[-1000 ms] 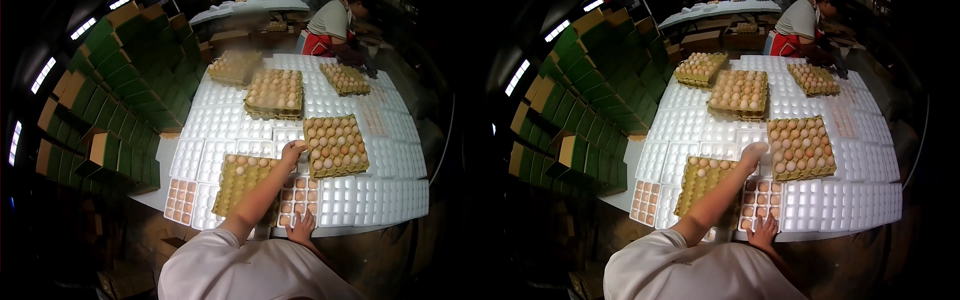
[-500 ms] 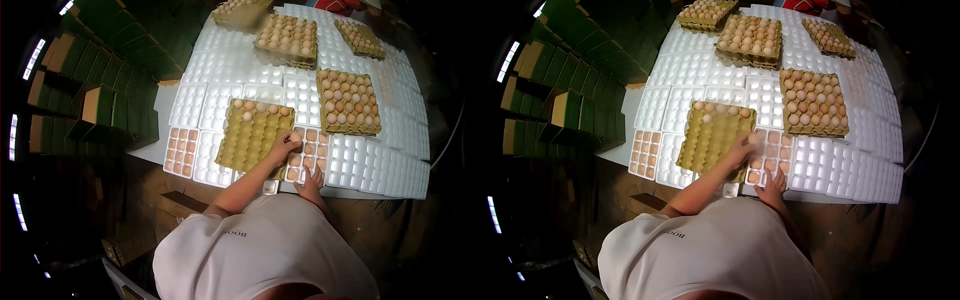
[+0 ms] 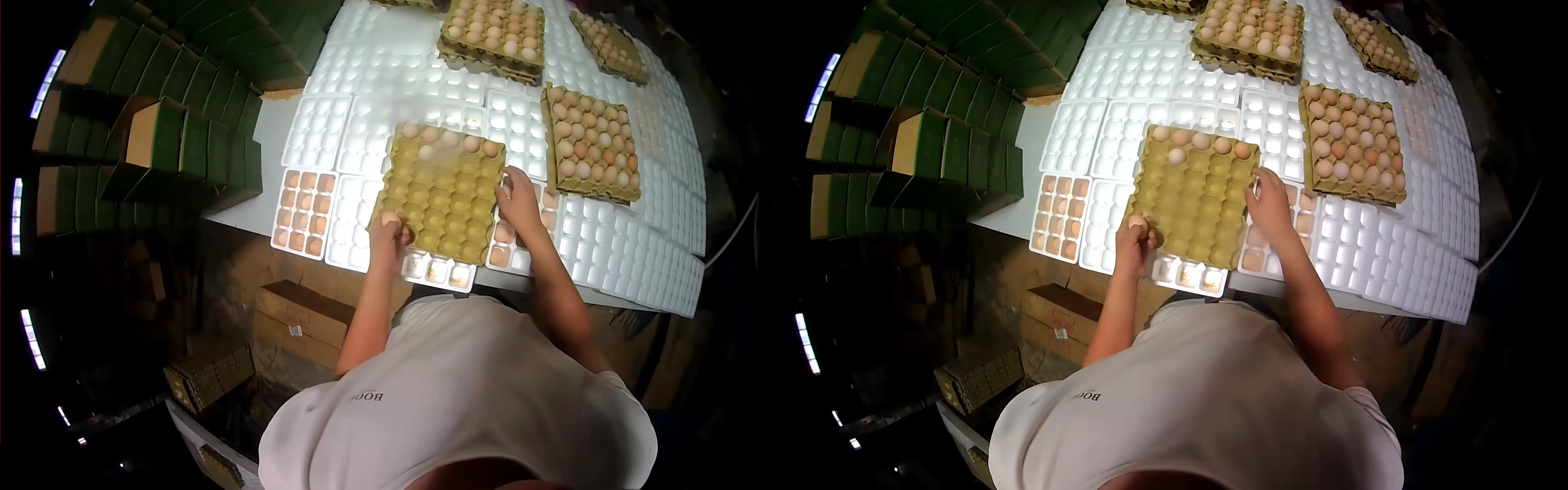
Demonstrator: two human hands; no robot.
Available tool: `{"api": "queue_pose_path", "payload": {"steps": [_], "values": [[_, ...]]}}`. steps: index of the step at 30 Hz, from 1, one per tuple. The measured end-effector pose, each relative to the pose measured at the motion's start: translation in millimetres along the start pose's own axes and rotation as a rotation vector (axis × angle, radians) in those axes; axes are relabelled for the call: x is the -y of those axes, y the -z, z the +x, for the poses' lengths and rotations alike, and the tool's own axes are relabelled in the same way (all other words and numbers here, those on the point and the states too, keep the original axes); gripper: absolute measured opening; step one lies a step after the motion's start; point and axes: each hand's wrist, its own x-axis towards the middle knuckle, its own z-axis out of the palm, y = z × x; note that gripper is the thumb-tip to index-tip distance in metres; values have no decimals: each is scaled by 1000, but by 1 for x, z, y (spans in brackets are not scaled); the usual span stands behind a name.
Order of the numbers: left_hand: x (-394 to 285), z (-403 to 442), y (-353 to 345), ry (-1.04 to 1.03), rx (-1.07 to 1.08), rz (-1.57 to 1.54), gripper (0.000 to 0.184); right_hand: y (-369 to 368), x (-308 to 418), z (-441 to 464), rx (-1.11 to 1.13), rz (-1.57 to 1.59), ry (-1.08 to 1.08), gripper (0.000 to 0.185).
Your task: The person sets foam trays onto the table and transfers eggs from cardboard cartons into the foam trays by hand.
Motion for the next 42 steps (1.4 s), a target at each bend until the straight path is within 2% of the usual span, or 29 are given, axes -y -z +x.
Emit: {"api": "queue_pose_path", "payload": {"steps": [1,3,5,7,8,11,12,15,16,19,20,24,25,27,30,33,35,36,37,38,39,41,42], "values": [[-7,-2,0,-14,-47,108,32,-9,1,25,-37,-69,35,47],[-19,-8,2,-41,-141,327,35,-23,-7,71,33,-172,73,48],[-16,-6,24,-79,-164,329,40,-35,-15,102,143,-219,95,47],[-17,-9,47,-96,-216,393,41,-30,-5,112,302,-310,25,41],[-21,-15,57,-66,-187,330,40,-26,-1,113,377,-354,-22,39],[-23,-30,88,-58,-241,334,43,-17,-2,108,305,-332,18,28],[-21,-35,99,-39,-257,314,42,-16,-1,103,208,-170,52,22],[-17,-45,127,17,-298,252,41,-24,6,97,-132,-7,63,25],[-19,-49,130,43,-300,238,40,-41,-8,102,-222,78,-27,31],[-21,-53,131,72,-267,241,37,-47,9,113,28,-95,-83,38],[-22,-52,131,67,-244,244,37,-49,19,114,102,-151,-160,42],[-31,-36,117,30,-162,304,38,-51,27,137,404,-358,-224,41],[-34,-39,116,30,-150,330,38,-57,21,136,322,-418,-146,34],[-39,-39,113,34,-80,361,36,-44,50,138,486,-595,-232,33],[-47,-31,105,12,-37,534,36,-51,38,135,339,-465,-123,23],[-47,-10,93,-65,30,748,37,-25,42,134,356,-297,-68,31],[-55,2,60,-184,128,833,36,9,43,104,38,-16,-51,36],[-61,8,39,-152,145,825,36,32,46,81,-105,158,-66,37],[-57,26,30,-250,167,916,33,51,53,63,-243,331,-69,38],[-56,43,18,-311,179,989,33,74,56,40,-245,517,-303,39],[-48,68,10,-525,206,1063,34,93,48,7,-256,703,-544,40],[-54,87,-35,-626,206,1156,33,109,20,-60,-287,479,-557,39],[-52,103,-50,-675,220,1215,35,111,14,-89,-184,368,-600,41]]}}
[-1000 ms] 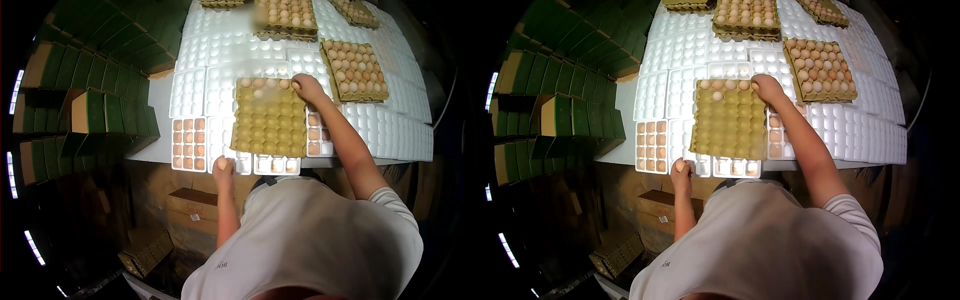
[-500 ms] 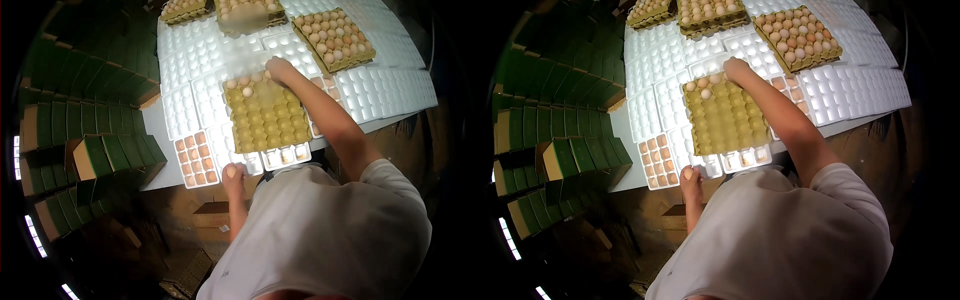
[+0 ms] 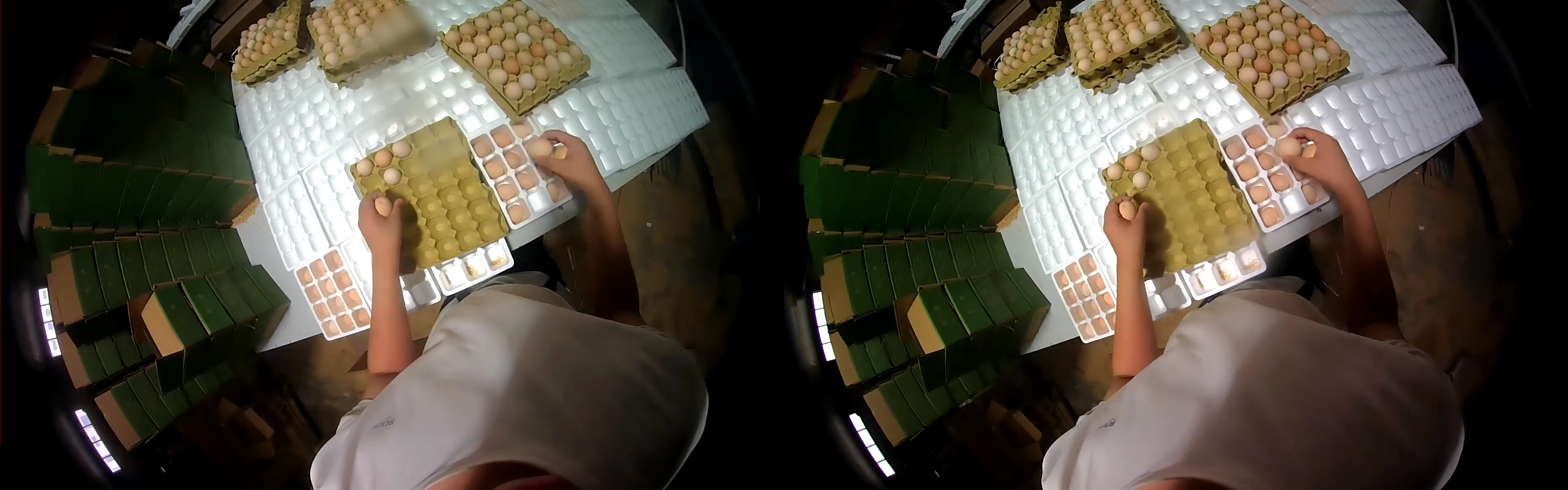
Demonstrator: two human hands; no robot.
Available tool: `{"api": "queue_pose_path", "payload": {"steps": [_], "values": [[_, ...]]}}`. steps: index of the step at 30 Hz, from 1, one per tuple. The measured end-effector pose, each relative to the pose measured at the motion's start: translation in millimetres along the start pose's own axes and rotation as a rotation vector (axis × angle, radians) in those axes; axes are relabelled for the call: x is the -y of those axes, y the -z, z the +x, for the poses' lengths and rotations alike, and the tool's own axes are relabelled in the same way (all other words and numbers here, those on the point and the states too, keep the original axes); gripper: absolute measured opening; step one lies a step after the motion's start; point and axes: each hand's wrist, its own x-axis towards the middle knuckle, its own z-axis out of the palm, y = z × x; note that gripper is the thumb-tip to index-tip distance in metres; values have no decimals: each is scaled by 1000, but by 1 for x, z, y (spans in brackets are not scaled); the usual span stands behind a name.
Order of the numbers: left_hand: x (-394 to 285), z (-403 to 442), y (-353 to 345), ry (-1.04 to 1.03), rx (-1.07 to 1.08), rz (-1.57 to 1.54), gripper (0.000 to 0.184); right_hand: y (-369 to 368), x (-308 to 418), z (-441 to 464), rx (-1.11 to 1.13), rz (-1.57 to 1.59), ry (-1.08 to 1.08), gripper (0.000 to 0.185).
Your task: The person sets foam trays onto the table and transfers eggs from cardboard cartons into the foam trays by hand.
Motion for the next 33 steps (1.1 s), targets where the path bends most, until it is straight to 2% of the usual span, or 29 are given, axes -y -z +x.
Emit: {"api": "queue_pose_path", "payload": {"steps": [1,5,6,10,13,14,17,18,21,23,24,25,27,28,30,31,33], "values": [[-6,16,-8,-83,28,36,40,4,-19,-20,56,-133,-47,42],[-5,54,-44,-187,47,227,40,-20,-100,-59,-94,-368,181,37],[-14,56,-41,-70,123,198,40,-27,-101,-60,-45,-433,76,34],[-21,59,-37,19,151,190,42,-18,-100,-58,25,-382,201,25],[-19,68,-32,8,241,307,34,12,-101,-47,-58,-385,107,22],[-26,68,-28,-11,288,314,31,23,-120,-37,-153,-378,178,26],[-27,77,-23,-103,405,326,26,52,-134,-28,-184,-587,106,35],[-29,78,-26,-105,412,377,25,61,-126,-26,-47,-585,-5,37],[-31,83,-27,-125,407,460,18,71,-102,-19,102,-790,-1,34],[-30,82,-22,-110,426,405,19,67,-115,4,147,-937,-70,37],[-25,82,-20,-141,418,393,22,63,-94,6,81,-878,-80,39],[-21,79,-19,-173,420,379,25,56,-74,12,69,-891,-28,38],[-24,76,-21,-55,408,424,33,25,-42,29,88,-683,267,35],[-24,75,-20,-48,381,389,31,-1,-9,40,180,-593,312,33],[-49,70,-8,36,382,320,29,-61,24,69,286,-454,579,36],[-57,68,-3,75,377,284,28,-97,32,84,287,-446,642,38],[-40,67,-1,88,232,217,29,-162,52,118,342,-454,807,48]]}}
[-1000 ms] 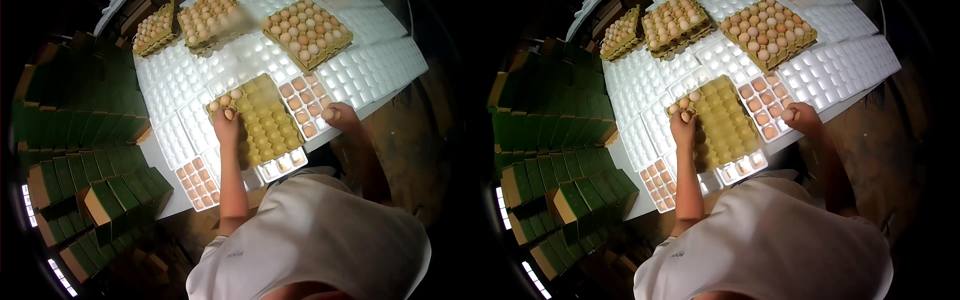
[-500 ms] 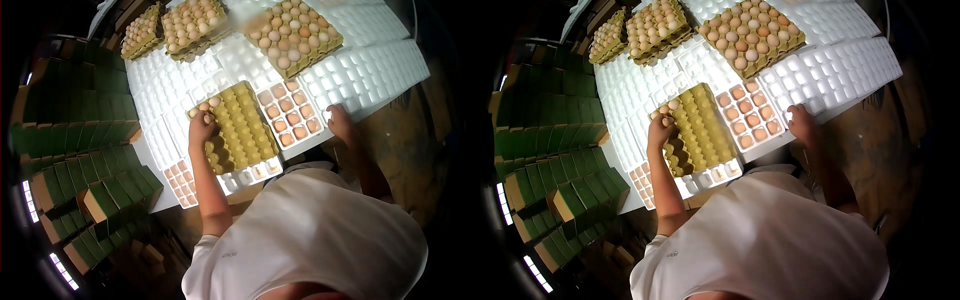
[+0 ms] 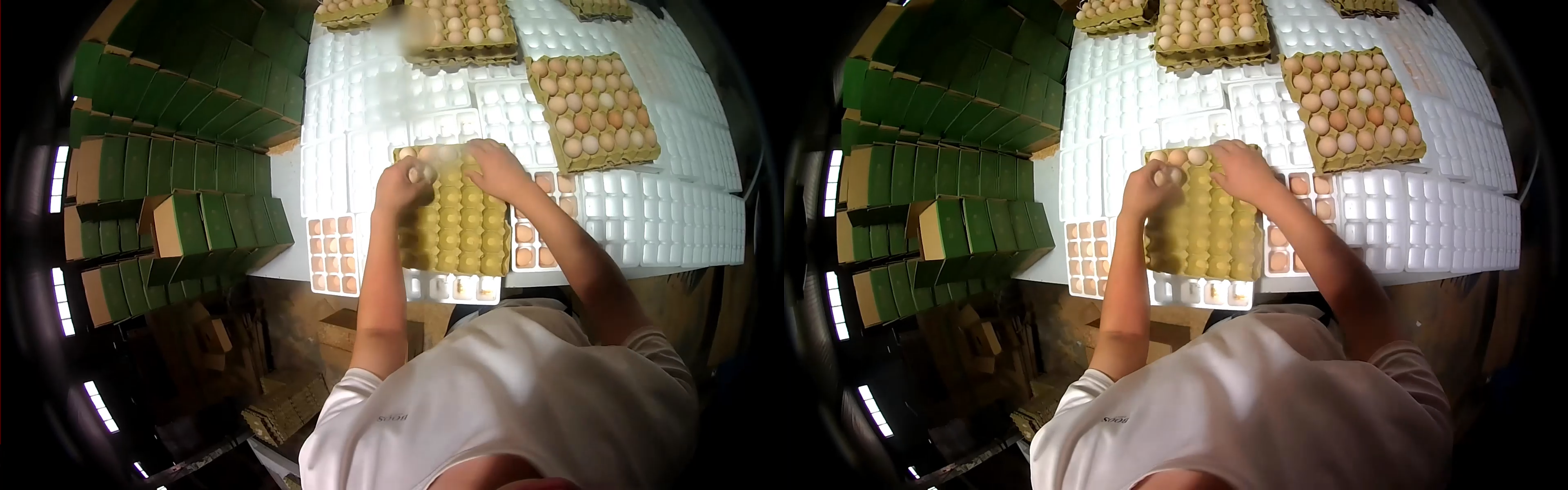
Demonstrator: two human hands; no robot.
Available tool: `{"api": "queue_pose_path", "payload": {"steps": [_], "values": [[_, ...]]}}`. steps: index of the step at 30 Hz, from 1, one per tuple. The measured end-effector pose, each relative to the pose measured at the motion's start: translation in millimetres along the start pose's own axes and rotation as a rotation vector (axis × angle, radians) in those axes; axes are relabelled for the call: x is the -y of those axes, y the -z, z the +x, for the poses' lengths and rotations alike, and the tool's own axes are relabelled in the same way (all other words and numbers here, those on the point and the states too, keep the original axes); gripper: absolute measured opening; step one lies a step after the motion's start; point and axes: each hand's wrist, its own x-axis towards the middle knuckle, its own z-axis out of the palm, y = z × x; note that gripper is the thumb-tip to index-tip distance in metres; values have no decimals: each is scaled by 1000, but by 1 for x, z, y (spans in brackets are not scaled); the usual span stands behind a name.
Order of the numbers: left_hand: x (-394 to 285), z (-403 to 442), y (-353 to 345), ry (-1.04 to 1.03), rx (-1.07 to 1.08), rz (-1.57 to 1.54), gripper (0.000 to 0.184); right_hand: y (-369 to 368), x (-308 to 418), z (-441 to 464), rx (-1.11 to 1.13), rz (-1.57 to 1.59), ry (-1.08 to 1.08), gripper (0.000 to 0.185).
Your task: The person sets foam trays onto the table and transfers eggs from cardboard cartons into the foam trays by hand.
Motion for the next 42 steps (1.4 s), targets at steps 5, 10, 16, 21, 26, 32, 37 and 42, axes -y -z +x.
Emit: {"api": "queue_pose_path", "payload": {"steps": [5,10,16,21,26,32,37,42], "values": [[28,18,3,37,-105,-176,36,-61,19,80,268,84,-89,79],[21,16,27,226,-122,-323,39,-89,16,67,40,25,-90,80],[79,11,-2,255,-50,-126,39,-107,39,91,64,-16,-19,66],[87,12,-2,261,3,-209,38,-101,47,90,-80,-73,54,36],[93,11,-11,158,-47,-98,27,-123,36,84,-101,-111,-60,32],[94,13,-9,52,-132,10,17,-133,41,72,-388,-105,-110,33],[72,3,5,157,-162,-157,20,-129,50,73,-465,24,-219,36],[65,-7,13,278,-39,-689,23,-118,56,78,-369,58,-274,40]]}}
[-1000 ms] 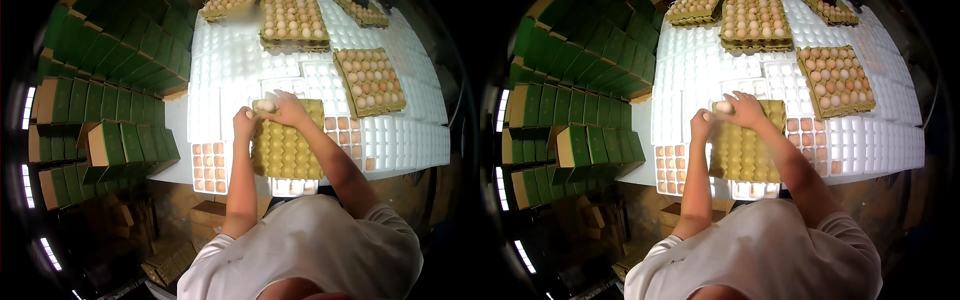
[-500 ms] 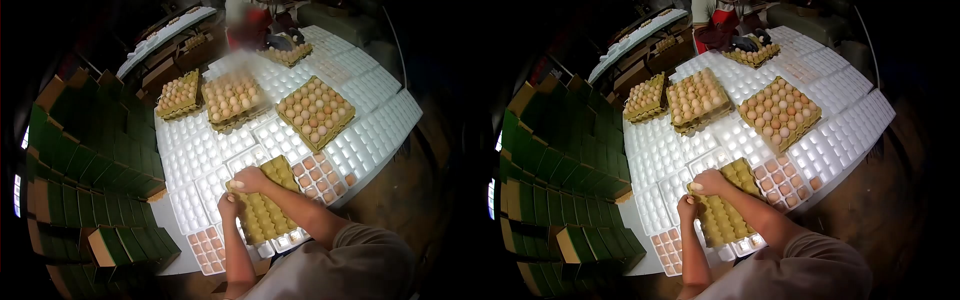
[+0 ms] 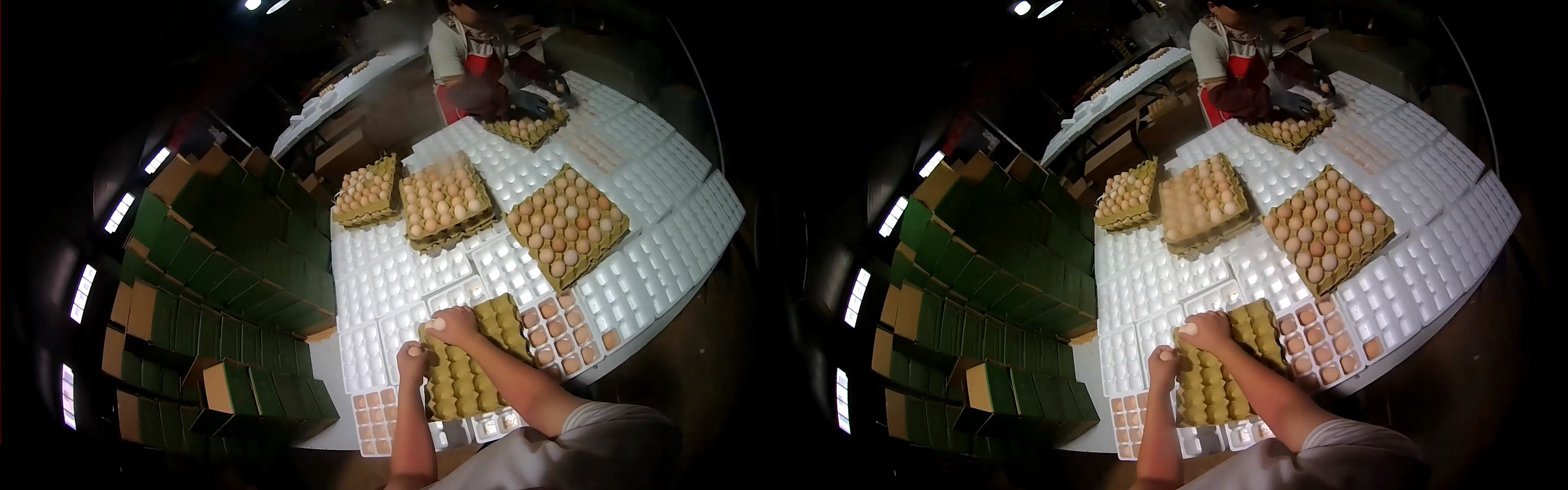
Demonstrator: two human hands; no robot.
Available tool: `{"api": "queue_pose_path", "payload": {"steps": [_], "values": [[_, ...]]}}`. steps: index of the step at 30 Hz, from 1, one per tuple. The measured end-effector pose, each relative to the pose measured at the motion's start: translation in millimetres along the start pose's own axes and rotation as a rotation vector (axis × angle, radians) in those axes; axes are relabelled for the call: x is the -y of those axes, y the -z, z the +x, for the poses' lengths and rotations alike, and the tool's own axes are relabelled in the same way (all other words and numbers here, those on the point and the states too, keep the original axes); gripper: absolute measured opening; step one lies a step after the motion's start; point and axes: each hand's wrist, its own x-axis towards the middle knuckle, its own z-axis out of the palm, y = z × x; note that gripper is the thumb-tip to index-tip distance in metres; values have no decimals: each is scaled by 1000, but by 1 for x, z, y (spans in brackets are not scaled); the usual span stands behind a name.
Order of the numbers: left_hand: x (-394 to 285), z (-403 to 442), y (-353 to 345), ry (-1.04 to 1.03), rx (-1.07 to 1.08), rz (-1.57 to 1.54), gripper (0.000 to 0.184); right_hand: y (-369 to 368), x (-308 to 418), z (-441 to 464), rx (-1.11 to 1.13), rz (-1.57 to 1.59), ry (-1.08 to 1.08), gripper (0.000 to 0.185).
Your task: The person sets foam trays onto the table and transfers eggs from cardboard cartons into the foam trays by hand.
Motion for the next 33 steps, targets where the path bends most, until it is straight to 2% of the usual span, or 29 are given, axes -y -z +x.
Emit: {"api": "queue_pose_path", "payload": {"steps": [2,4,6,7,8,9,10,12,14,16,17,18,20,23,26,27,29,30,31,33], "values": [[-2,2,-4,-16,-97,82,22,8,-1,6,28,67,-13,41],[-2,6,-3,-161,-93,113,21,14,-2,10,26,158,-57,44],[-59,-23,-22,-104,-101,113,22,31,-1,21,-11,296,-110,48],[-60,-20,-26,-208,-83,85,22,45,0,27,47,384,-155,51],[-81,-31,-38,-226,-79,97,22,57,-1,33,114,474,-214,54],[-93,-35,-48,-260,-114,201,18,55,-13,37,28,625,-155,58],[-111,-43,-60,-308,-126,303,19,60,-20,38,-6,783,-192,63],[-150,-64,-88,-384,-66,409,21,98,-17,38,-72,1075,-212,46],[-191,-87,-122,-433,-3,583,26,122,-30,36,-154,1186,-159,36],[-214,-98,-151,-651,35,737,13,129,-55,33,-175,1404,-283,38],[-229,-108,-167,-647,69,762,12,150,-46,29,-159,1614,-356,45],[-245,-117,-184,-647,105,787,12,171,-35,15,-174,1751,-534,49],[-249,-119,-210,-688,179,803,12,163,-56,14,-133,1782,-502,52],[-239,-114,-244,-796,262,843,15,157,-77,9,-171,2036,-653,52],[-232,-111,-265,-845,266,906,14,162,-89,4,-194,1827,-403,50],[-232,-109,-266,-828,287,989,17,165,-92,6,-192,2016,-552,44],[-235,-107,-269,-782,325,990,17,163,-99,0,-220,1619,-391,44],[-236,-106,-270,-758,341,991,18,161,-102,2,-178,1664,-436,45],[-240,-110,-272,-837,335,1016,18,158,-104,3,-137,1709,-482,47],[-252,-120,-283,-715,375,957,21,160,-108,0,-13,1713,-347,45]]}}
